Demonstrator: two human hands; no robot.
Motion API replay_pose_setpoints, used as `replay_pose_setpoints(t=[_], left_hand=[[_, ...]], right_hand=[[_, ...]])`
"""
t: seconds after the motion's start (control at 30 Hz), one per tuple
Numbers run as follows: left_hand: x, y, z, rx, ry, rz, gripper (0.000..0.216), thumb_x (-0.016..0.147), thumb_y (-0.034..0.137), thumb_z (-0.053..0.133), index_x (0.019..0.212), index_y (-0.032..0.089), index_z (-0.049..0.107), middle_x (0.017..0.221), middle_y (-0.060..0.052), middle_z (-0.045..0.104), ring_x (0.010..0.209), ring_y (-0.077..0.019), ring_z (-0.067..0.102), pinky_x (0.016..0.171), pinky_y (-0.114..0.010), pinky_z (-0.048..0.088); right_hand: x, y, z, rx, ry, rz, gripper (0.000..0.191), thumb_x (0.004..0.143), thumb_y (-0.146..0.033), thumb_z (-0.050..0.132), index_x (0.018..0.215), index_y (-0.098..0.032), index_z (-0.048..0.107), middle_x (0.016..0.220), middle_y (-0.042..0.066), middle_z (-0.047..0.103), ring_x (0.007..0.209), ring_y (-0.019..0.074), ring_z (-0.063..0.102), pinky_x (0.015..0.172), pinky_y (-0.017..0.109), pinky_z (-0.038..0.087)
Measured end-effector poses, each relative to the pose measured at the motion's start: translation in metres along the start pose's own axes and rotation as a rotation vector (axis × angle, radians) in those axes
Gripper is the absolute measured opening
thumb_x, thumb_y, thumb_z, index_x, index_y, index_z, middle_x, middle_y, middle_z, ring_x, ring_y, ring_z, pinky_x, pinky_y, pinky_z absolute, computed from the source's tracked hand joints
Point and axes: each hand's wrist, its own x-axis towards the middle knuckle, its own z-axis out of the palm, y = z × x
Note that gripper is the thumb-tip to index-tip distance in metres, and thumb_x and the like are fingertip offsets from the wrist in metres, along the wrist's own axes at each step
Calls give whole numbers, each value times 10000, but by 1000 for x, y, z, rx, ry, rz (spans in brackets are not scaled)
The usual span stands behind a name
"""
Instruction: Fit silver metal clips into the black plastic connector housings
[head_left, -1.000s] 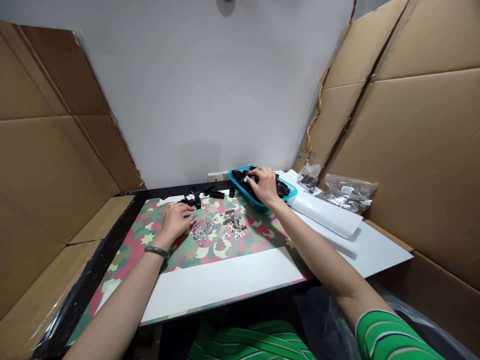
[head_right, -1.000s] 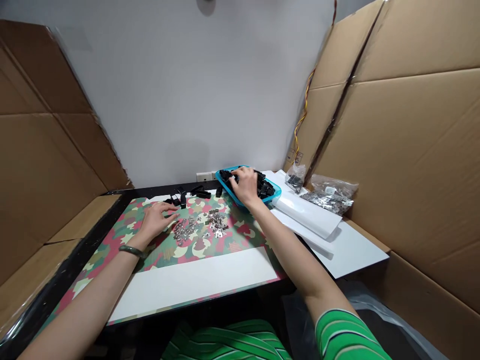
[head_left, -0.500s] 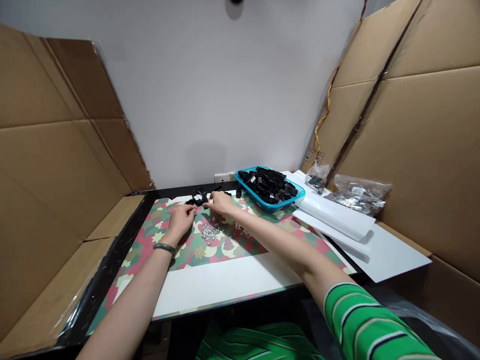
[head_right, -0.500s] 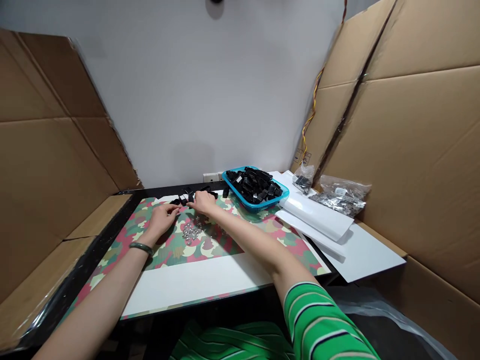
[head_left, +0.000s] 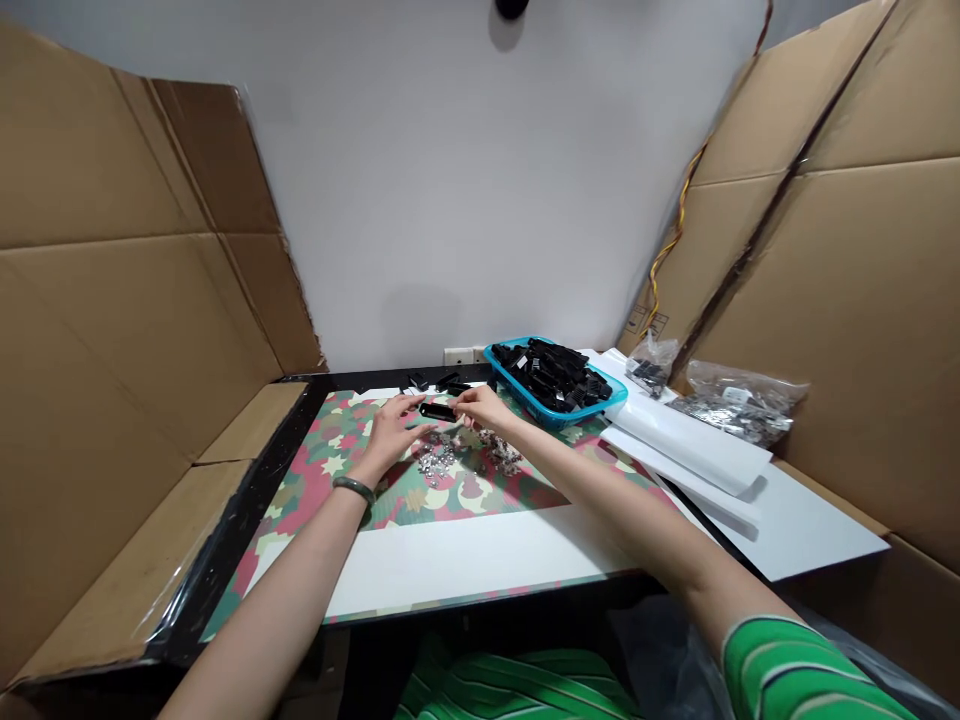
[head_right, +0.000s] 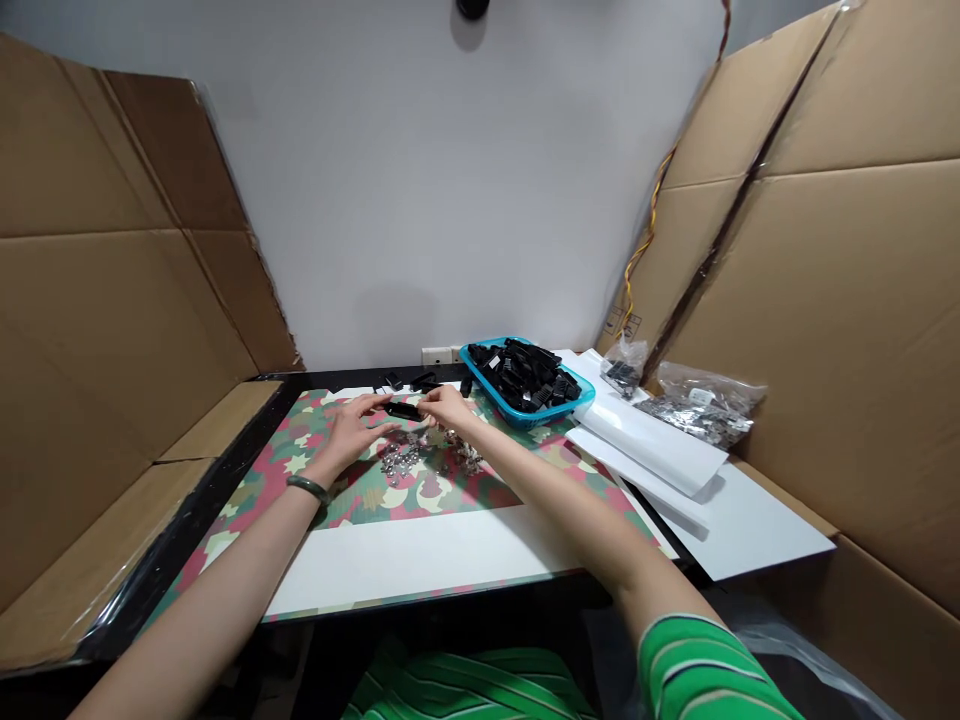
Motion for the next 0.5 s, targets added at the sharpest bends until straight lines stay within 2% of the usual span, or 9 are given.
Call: replay_pose_setpoints(t=[0.1,0.2,0.27,0.37,0.43,0.47,0.5], left_hand=[[-5,14,7,-295,-98,-181,378,663,364,825,1002,209,758,997,-106,739,886,-266,671,782,-397,538],[-10,24,19,-576,-80,-285,416,594,354,875,965,205,761,968,-85,749,873,-237,676,760,-345,534],[-13,29,26,-679,-61,-301,401,557,343,895,898,182,760,914,-75,750,843,-219,675,759,-325,527],[-18,38,32,-671,-78,-234,308,626,353,862,837,159,749,899,-84,747,846,-214,672,777,-325,525],[-20,44,32,-575,-66,-170,305,658,345,842,885,165,744,929,-87,744,872,-222,673,789,-335,528],[-20,46,31,-484,-39,-122,293,670,341,834,887,167,743,916,-84,738,863,-220,669,776,-331,526],[-20,47,29,-374,0,-64,267,688,339,822,881,171,745,894,-78,728,844,-213,660,755,-324,521]], right_hand=[[-26,8,-7,155,-77,-35,165,807,-305,620,777,-159,691,615,17,623,495,112,540,484,229,421],[-45,17,-3,552,-214,2,192,722,-328,710,825,-167,697,621,-5,614,472,98,504,470,232,403],[-52,20,3,642,-217,8,225,681,-331,751,831,-174,693,602,-20,594,462,95,483,457,231,377],[-55,20,4,517,-127,-114,191,742,-333,717,856,-181,708,678,3,640,519,112,514,496,240,388],[-57,16,-4,274,-9,-271,134,792,-279,680,866,-178,728,796,37,694,627,131,564,582,250,417],[-58,15,-10,126,34,-325,111,804,-248,674,856,-174,736,810,46,703,666,139,572,617,254,416],[-60,14,-16,-7,22,-349,93,809,-234,677,811,-166,740,757,44,696,655,138,563,618,253,401]])
